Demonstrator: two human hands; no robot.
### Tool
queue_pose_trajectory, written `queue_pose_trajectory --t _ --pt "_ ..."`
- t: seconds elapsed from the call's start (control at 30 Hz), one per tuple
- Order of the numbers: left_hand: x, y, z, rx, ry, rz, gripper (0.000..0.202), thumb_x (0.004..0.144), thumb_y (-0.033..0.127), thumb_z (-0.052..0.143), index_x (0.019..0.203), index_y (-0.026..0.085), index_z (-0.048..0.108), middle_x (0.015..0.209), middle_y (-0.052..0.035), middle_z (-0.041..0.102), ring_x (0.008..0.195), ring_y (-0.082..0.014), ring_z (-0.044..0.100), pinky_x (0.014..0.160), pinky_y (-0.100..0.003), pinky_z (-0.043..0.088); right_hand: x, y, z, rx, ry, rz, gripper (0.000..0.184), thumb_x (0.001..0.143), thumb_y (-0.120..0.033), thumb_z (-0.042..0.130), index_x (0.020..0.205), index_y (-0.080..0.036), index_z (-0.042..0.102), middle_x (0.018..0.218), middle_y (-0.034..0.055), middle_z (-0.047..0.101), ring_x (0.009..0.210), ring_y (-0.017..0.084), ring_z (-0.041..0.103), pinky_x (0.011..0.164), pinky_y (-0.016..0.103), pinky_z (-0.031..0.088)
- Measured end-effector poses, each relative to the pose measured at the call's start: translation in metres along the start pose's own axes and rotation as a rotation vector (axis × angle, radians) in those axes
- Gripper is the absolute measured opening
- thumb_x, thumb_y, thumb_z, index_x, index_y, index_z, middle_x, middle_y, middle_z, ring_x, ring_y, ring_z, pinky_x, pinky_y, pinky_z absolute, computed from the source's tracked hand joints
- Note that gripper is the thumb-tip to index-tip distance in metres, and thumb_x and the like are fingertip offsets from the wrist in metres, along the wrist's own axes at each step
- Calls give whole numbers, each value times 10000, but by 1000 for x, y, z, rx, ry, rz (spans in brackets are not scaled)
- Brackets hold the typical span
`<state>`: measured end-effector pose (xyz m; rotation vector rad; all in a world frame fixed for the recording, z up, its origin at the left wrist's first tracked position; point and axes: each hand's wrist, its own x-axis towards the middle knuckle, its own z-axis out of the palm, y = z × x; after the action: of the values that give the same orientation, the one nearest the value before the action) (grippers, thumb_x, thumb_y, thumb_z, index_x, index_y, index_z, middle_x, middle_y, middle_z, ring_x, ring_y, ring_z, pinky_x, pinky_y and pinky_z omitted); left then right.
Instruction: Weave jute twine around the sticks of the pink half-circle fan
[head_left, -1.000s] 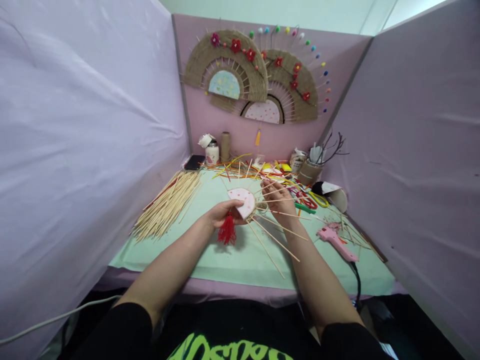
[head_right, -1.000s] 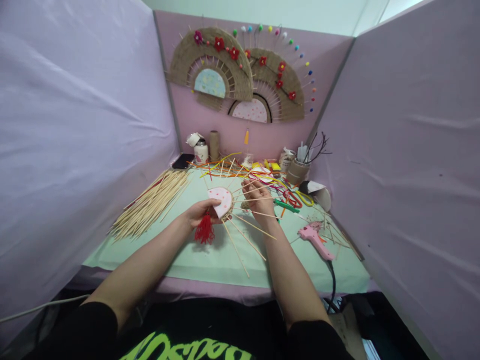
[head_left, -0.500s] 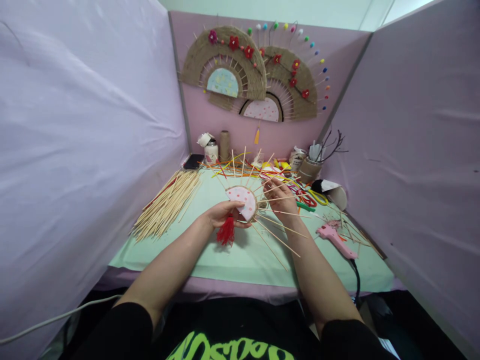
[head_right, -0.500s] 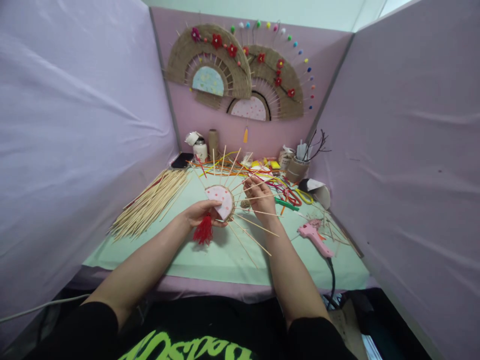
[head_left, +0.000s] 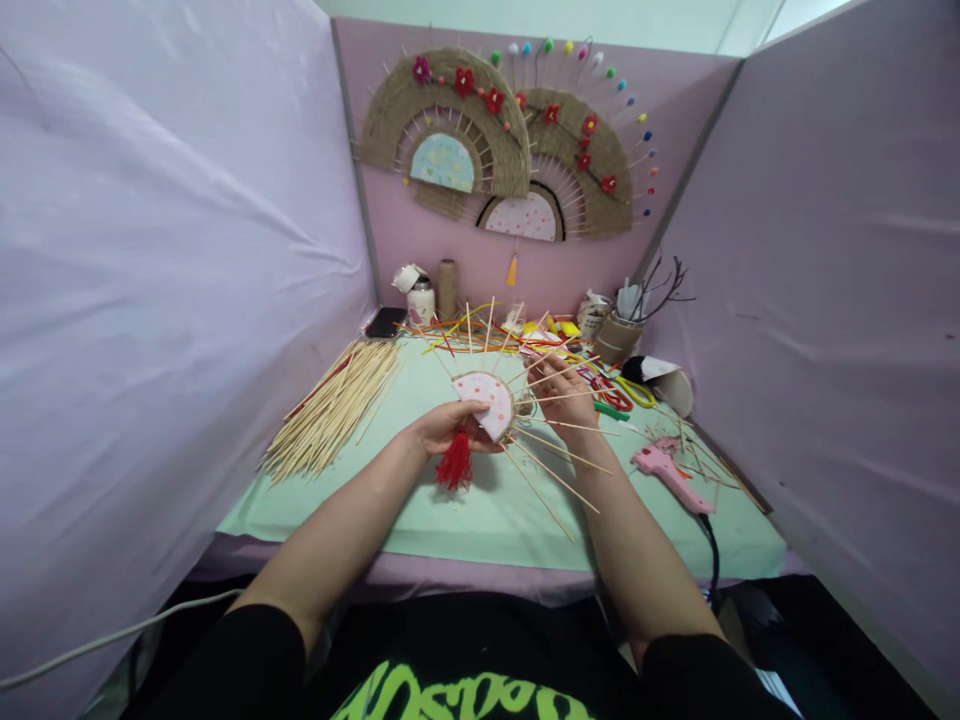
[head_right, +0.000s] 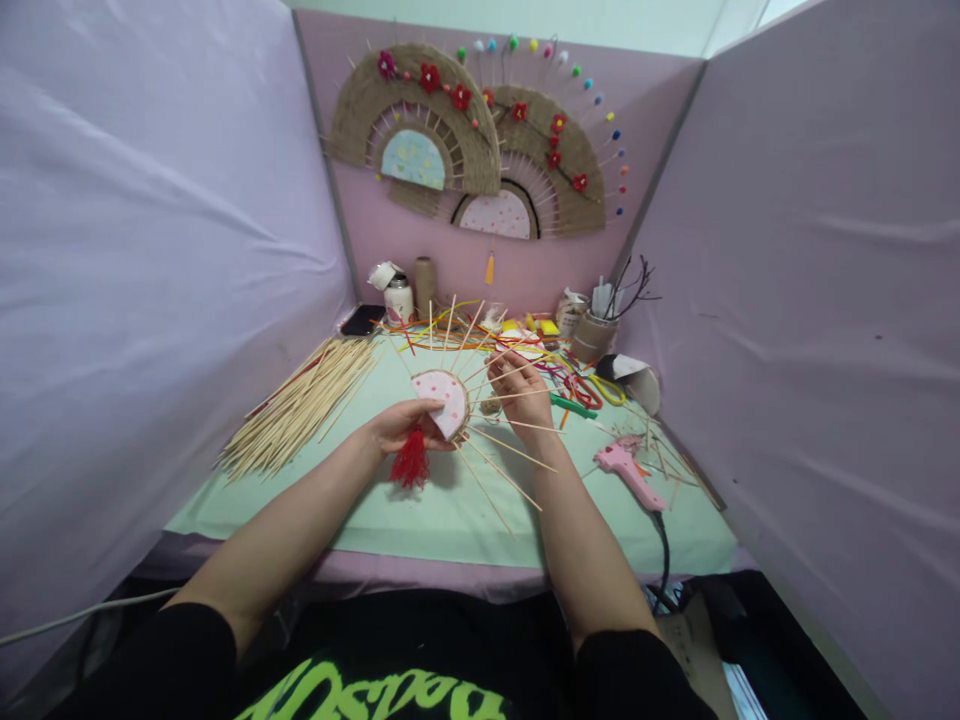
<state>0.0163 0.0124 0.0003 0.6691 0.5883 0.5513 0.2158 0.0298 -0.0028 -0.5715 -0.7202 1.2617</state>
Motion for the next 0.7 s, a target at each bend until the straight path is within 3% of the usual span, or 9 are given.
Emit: queue_pose_trajectory --t 0.2,0.53,0.7 --pt "0 0 1 -12 81 46 126 814 138 536 892 92 624 745 -115 713 685 -205 681 713 -364 537 0 -1 -2 3 -3 -4 252 630 -170 786 839 -216 652 894 19 733 884 161 692 768 273 570" --pt "0 0 -2 -13 17 33 283 810 163 537 1071 63 583 871 -170 718 823 -242 693 767 -368 521 1 -3 -2 8 13 2 231 642 -159 773 836 -217 661 855 6 723 852 145 692 790 262 567" --pt "0 1 -4 -14 28 45 227 801 161 548 1005 78 607 830 -149 719 774 -231 690 707 -350 526 0 -4 -2 11 -5 -1 240 648 -173 765 860 -216 660 856 5 718 839 138 691 821 264 559"
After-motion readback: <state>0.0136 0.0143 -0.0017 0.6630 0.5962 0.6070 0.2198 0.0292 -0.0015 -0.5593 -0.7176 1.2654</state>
